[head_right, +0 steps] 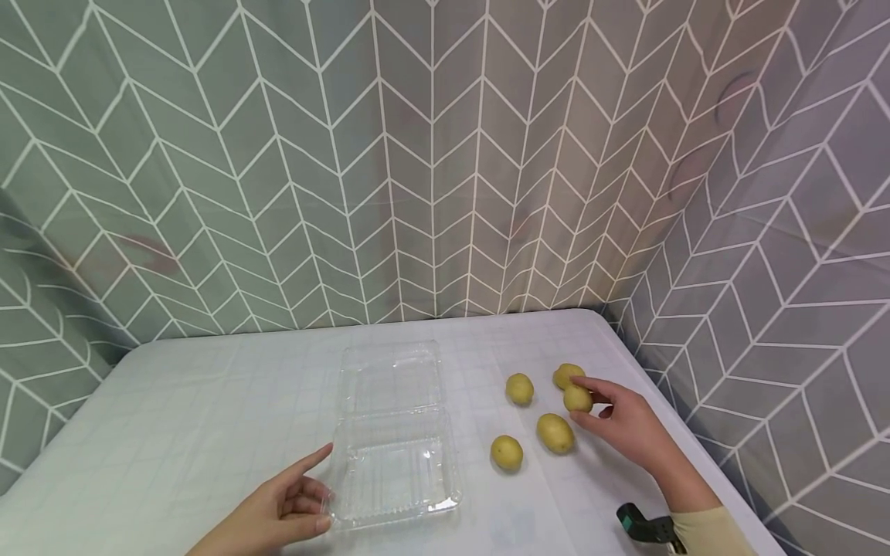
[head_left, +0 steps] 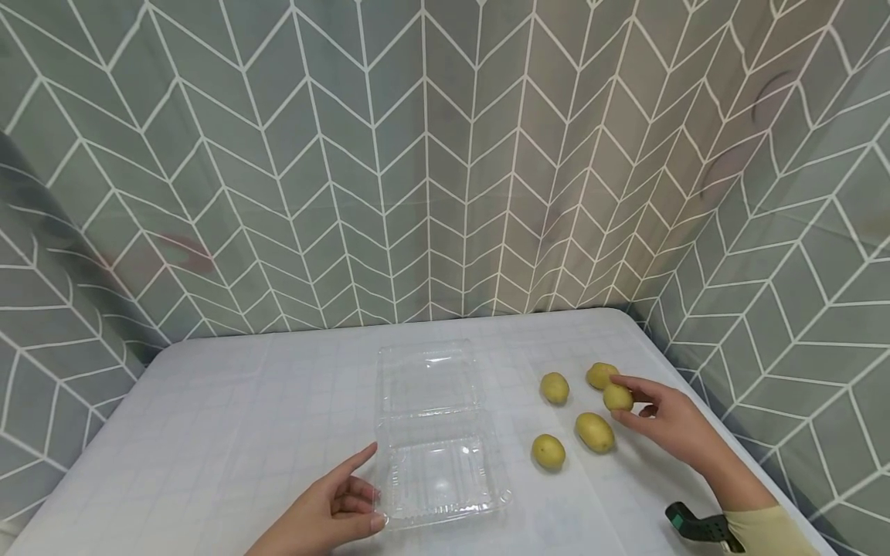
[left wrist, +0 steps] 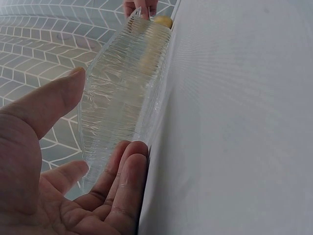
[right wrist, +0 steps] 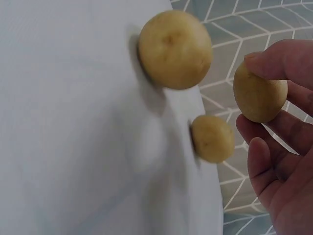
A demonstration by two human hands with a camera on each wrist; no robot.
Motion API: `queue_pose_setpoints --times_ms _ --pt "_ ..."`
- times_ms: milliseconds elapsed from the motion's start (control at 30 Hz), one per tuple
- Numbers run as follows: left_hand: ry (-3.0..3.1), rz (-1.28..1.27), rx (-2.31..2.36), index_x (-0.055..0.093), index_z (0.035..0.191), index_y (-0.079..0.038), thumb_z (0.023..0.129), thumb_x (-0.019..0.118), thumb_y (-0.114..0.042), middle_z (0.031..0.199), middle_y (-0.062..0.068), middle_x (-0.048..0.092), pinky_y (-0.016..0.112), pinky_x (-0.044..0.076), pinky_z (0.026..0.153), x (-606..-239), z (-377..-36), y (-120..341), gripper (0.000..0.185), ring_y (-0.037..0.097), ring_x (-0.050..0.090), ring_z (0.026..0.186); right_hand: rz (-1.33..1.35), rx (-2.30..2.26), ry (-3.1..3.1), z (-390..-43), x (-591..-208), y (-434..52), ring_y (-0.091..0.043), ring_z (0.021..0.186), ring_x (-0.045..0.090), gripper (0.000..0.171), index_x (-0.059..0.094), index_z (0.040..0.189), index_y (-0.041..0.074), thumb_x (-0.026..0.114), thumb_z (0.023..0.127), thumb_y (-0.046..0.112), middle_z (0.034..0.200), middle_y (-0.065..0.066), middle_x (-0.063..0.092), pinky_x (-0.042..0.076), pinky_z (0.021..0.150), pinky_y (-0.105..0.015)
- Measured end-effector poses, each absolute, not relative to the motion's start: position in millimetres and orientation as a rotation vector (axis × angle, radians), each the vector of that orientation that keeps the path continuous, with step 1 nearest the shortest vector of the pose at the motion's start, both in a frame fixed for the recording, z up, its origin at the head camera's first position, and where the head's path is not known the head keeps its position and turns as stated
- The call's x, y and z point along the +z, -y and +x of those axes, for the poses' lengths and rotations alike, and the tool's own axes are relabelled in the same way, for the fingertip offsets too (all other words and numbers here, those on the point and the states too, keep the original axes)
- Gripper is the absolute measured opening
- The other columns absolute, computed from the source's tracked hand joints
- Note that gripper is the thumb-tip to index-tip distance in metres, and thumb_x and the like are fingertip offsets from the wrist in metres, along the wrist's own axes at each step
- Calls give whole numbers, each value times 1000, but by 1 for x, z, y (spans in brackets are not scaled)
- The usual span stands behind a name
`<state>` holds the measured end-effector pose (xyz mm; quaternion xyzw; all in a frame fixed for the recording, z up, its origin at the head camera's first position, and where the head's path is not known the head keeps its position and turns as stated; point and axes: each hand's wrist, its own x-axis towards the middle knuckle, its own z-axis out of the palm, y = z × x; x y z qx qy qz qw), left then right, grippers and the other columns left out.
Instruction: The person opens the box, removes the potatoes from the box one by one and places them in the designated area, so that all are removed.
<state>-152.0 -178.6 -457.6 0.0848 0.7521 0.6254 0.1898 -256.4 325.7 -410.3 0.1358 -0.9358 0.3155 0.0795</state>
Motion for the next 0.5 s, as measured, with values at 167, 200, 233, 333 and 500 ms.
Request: queue_pose_setpoints --times_ms 167,200,233,333,500 --pt "-2114 230 1755 23 157 -8 88 77 -19 109 12 58 27 54 79 -458 -152 179 89 26 60 99 375 935 2819 -256 -417 -332 -13 100 60 52 63 132 6 79 87 27 124 -10 65 52 73 -26" --pt "-2113 227 1755 23 157 -8 88 77 -19 109 12 58 27 54 79 -457 -151 178 89 26 60 99 364 929 2828 -256 -419 -333 -14 100 61 52 63 132 6 79 87 28 123 -10 65 52 73 -26" --pt "-2111 225 1756 22 158 -8 88 77 -19 109 12 58 27 54 79 -457 -151 178 89 26 60 99 356 926 2836 -256 -420 -334 -15 100 61 53 63 132 6 79 87 28 122 -9 66 51 73 -26" --pt "-2105 223 1758 22 158 -8 88 77 -19 110 12 58 27 54 79 -457 -151 178 89 26 60 99 324 923 2852 -256 -423 -337 -16 99 61 54 63 131 5 80 86 29 119 -8 67 51 71 -25" --pt "-2106 231 1758 22 158 -8 88 77 -19 110 12 58 26 54 79 -456 -151 178 89 26 60 100 313 954 2851 -254 -426 -343 -12 98 61 54 63 131 3 80 86 28 118 -10 68 51 70 -24"
